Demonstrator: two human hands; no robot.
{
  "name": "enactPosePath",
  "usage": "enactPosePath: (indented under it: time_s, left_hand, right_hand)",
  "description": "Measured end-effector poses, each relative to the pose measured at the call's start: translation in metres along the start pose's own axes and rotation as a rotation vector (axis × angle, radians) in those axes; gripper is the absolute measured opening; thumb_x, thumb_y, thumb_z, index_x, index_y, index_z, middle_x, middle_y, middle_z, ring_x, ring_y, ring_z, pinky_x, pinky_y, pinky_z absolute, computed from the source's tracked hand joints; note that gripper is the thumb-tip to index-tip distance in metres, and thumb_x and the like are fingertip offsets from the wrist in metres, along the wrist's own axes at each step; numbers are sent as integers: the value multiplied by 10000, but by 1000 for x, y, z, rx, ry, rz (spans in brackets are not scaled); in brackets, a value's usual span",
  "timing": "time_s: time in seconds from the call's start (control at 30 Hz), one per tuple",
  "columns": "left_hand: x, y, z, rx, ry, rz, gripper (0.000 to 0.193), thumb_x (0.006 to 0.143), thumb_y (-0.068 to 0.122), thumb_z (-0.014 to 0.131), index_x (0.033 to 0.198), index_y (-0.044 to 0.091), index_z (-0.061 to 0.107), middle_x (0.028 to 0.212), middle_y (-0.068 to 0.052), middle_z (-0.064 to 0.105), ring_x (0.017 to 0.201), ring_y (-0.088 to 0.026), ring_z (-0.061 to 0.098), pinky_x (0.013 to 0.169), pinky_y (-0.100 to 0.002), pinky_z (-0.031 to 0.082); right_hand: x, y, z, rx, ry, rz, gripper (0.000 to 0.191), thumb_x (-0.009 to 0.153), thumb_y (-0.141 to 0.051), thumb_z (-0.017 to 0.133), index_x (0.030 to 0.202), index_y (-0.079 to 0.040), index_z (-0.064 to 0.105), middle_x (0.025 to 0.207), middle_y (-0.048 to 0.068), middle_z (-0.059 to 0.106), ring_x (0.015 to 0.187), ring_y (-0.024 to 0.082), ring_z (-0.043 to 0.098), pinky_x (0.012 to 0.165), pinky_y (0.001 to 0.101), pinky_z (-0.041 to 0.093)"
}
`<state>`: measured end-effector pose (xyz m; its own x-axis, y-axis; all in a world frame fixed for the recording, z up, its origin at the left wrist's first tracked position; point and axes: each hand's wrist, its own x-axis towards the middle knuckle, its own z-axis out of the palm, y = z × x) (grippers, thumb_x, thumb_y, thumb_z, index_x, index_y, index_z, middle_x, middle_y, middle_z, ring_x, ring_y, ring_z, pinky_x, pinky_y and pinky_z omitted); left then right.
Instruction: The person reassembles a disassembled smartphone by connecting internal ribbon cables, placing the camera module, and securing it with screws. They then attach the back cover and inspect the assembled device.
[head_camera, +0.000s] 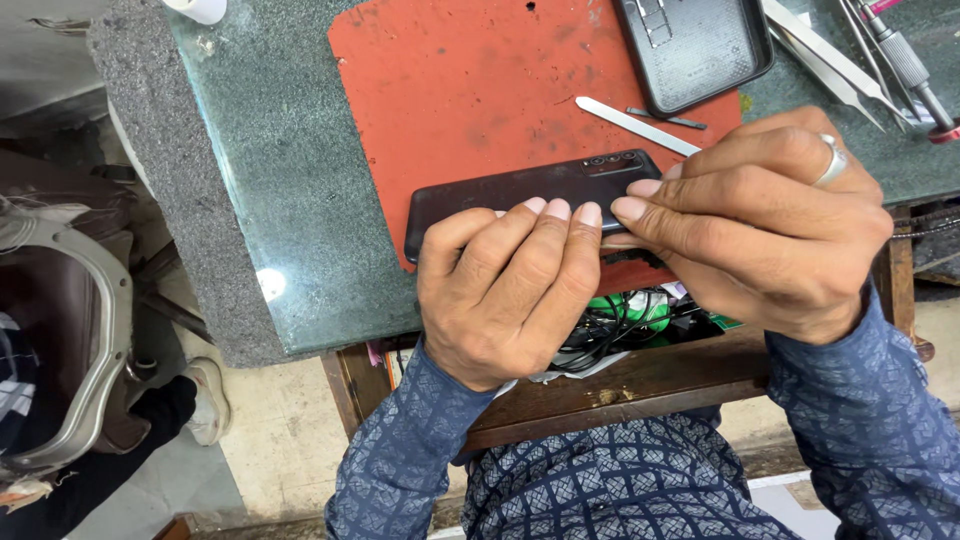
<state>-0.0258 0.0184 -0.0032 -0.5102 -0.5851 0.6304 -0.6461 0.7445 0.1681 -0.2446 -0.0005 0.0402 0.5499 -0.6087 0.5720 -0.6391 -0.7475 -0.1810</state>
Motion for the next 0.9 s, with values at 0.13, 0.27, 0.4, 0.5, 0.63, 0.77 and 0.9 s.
enactPosePath:
  time_s: [0.13,0.27,0.4,0.5,0.63,0.77,0.9]
  left_hand:
    - [2,1,1,-12,16,-15,217,1013,96,703,1221,73,761,1178,-25,684,1150,-169,626,980,-358,491]
    - [5,3,4,58,125,-128,248,968,238,788,1179,110,760,1177,6,644,1173,-158,516,979,-382,454]
    - [3,7,2,-66,253,-432,690,965,433,858,1458,150,467,1458,-33,408,1430,-200,362,1195,-392,399]
    - [2,8,1,-428,345,-620,865,997,362,862,1568,220,228,1608,-84,290,1488,-216,359,1269,-387,374]
    - [-3,5,-7,-1169,382,-789,961,1018,265,836,1626,177,97,1499,-138,405,1306,-268,567,1164,-405,507]
    - [-3,-3,-13,-1272,383,-755,948,1030,176,802,1644,211,80,1423,-157,475,1244,-258,660,1114,-383,582]
    - [4,-11,-18,-1135,298,-609,899,1059,64,833,1607,231,140,1417,-114,467,1268,-232,600,1097,-367,566]
  right_hand:
    - [-1,-4,-1,9,20,54,135,751,-58,873,867,-45,807,799,31,706,779,198,668,726,356,516]
    - [-4,-3,0,-32,5,103,241,713,12,845,949,10,796,851,94,721,795,258,676,688,381,500]
    - [-11,-9,5,10,112,192,242,819,97,814,1034,-4,770,899,85,711,786,225,637,686,357,481]
    - [-14,-22,9,31,198,244,267,806,84,798,1054,-7,751,919,94,703,807,235,645,711,361,495]
    - [-9,-47,19,198,274,301,235,893,63,786,1109,11,708,981,129,704,892,254,689,775,331,561]
    - [-1,-57,14,243,203,238,247,899,47,762,1139,36,705,1026,167,715,930,290,710,811,364,577]
    - [6,-56,4,177,144,171,200,990,54,737,1186,21,715,1126,151,732,1009,289,733,869,369,588]
